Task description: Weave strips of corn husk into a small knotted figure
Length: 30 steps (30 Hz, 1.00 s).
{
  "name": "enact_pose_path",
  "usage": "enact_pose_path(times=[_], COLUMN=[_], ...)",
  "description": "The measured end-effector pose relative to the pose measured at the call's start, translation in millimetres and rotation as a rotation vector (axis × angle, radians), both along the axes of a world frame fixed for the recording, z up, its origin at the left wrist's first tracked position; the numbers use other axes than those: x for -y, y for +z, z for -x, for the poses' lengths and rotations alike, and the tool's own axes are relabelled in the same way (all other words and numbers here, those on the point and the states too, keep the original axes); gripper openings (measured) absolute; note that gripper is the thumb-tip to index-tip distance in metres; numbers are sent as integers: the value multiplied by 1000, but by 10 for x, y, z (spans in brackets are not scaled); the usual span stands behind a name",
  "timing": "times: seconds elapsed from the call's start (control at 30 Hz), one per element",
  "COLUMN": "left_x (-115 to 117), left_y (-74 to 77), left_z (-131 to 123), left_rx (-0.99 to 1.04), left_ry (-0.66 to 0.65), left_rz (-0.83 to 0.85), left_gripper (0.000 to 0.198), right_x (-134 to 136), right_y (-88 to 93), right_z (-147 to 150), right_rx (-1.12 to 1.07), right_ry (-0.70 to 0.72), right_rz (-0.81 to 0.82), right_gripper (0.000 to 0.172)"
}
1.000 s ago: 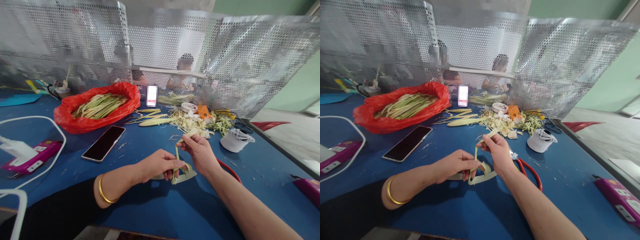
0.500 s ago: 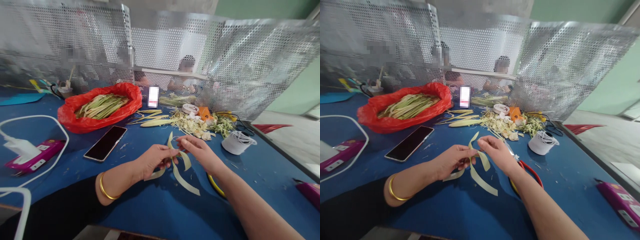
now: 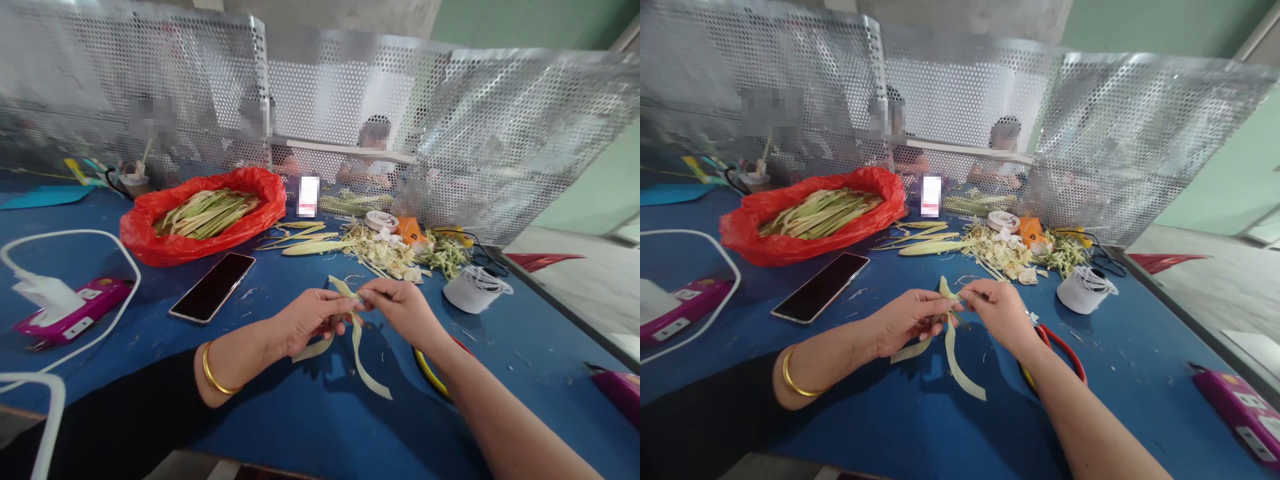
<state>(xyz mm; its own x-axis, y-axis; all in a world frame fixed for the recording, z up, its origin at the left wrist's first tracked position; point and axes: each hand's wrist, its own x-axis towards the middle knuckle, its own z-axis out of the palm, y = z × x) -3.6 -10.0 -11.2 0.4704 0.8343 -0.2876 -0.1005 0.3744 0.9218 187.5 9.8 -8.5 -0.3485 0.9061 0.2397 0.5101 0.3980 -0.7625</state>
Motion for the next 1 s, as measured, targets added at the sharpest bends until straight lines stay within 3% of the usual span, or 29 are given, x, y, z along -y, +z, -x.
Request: enact_pose_path(times=[0.2,0.37,0.47,0.6,0.7,0.77,0.9,1.0], left_x=[4,29,55,94,109,104,52,-10], left_y=[27,37,41,56,59,49,31,40], left_z=[-10,-44,-70,-95,-100,-98,-79,-49], left_rx=[-28,-102,-180,-290,-332,-304,-114,42], left_ry=[33,52,52,11,0,10,123,228], left_rz=[-25,-85,-93,-111,-170,-173,-50,-9], left_gripper=[34,23,18,15,19,21,24,28], right_x=[30,18,52,109,130,135,179,274], right_y=[11,60,78,14,-55,-69,13,80], right_z=[30,36,74,158,207,212,161,150], right_rx=[105,-160,-282,-296,-272,-187,0,53], right_ry=[-130,61,62,27,-95,-151,-244,-264], right_rz=[-96,128,236,261,140,-32,-488,-623], right_gripper=[26,26,25,20,20,18,12,17])
